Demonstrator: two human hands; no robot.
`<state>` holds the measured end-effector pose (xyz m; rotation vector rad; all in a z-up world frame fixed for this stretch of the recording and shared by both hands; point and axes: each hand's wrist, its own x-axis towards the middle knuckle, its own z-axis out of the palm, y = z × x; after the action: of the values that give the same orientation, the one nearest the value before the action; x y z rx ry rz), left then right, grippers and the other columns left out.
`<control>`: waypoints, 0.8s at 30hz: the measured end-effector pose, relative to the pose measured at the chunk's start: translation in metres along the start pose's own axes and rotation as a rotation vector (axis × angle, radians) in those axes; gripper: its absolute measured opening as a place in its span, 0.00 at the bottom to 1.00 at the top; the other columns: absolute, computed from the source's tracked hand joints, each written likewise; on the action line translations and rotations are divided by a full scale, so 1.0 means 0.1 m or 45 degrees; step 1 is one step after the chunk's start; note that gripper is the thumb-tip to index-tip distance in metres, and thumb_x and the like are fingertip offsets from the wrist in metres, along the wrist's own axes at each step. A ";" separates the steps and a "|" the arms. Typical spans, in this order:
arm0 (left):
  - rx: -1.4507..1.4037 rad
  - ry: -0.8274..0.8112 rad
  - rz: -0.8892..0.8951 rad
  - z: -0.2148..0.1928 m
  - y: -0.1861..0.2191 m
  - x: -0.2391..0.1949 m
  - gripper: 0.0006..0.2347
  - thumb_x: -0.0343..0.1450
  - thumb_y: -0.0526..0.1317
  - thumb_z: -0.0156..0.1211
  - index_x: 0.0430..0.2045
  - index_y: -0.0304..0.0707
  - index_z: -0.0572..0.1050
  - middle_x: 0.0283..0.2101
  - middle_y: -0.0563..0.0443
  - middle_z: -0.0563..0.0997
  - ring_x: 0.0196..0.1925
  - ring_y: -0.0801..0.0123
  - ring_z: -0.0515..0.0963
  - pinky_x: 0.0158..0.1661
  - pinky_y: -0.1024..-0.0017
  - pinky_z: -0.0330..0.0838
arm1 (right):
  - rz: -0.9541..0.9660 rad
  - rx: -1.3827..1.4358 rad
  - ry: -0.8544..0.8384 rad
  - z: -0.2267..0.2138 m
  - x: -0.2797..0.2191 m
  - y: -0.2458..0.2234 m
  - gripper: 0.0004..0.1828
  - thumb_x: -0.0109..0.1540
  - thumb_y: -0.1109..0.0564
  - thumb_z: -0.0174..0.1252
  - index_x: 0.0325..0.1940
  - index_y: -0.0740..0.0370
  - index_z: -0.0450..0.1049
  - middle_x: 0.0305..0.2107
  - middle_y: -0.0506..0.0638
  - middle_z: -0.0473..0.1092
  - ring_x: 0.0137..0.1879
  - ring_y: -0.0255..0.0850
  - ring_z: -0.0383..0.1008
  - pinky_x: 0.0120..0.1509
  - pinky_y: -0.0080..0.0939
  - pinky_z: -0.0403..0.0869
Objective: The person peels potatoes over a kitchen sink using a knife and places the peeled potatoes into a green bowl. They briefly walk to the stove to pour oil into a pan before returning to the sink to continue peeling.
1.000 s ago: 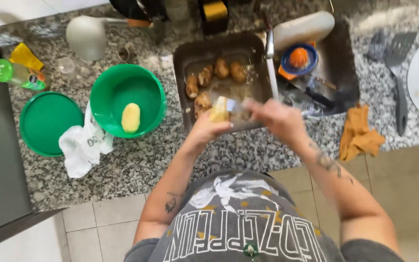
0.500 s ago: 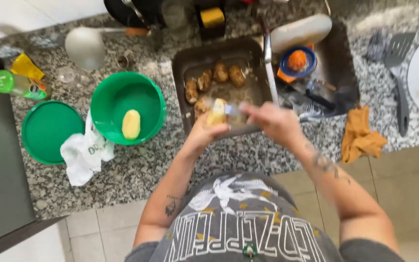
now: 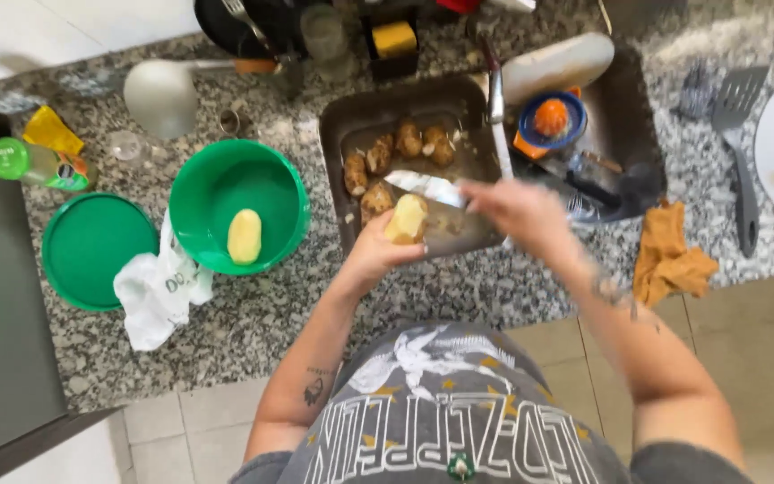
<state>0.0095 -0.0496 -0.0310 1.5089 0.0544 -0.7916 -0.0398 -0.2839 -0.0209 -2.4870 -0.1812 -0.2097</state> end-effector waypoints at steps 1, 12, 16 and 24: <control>0.011 -0.040 0.025 0.00 0.01 0.01 0.27 0.47 0.36 0.77 0.40 0.35 0.74 0.33 0.47 0.79 0.36 0.69 0.77 0.35 0.73 0.73 | 0.118 -0.102 0.012 -0.04 0.02 0.13 0.15 0.61 0.50 0.53 0.51 0.32 0.73 0.27 0.46 0.70 0.36 0.50 0.73 0.39 0.52 0.73; -0.308 -0.081 0.069 0.00 0.07 0.01 0.25 0.54 0.32 0.74 0.43 0.33 0.70 0.31 0.38 0.77 0.29 0.61 0.80 0.29 0.68 0.80 | 0.315 0.133 0.056 0.12 -0.20 -0.17 0.15 0.63 0.46 0.52 0.53 0.30 0.72 0.26 0.40 0.70 0.35 0.40 0.73 0.41 0.41 0.72; -0.314 -0.047 0.241 0.03 -0.12 0.06 0.39 0.49 0.26 0.73 0.56 0.43 0.60 0.46 0.41 0.72 0.48 0.63 0.73 0.44 0.68 0.72 | -0.039 -0.203 0.217 0.08 -0.27 -0.27 0.16 0.61 0.45 0.54 0.53 0.32 0.72 0.25 0.38 0.67 0.30 0.39 0.72 0.33 0.38 0.71; -0.127 -0.050 0.328 0.04 -0.19 0.01 0.37 0.48 0.26 0.71 0.55 0.40 0.66 0.51 0.42 0.74 0.53 0.64 0.72 0.52 0.65 0.69 | -0.087 -0.838 0.336 -0.04 -0.23 0.05 0.16 0.63 0.42 0.52 0.56 0.26 0.68 0.21 0.40 0.63 0.21 0.41 0.68 0.26 0.40 0.71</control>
<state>-0.0007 -0.0514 -0.0470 1.3728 -0.1260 -0.6018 -0.0621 -0.2921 -0.0252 -3.0631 -0.0938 -0.7209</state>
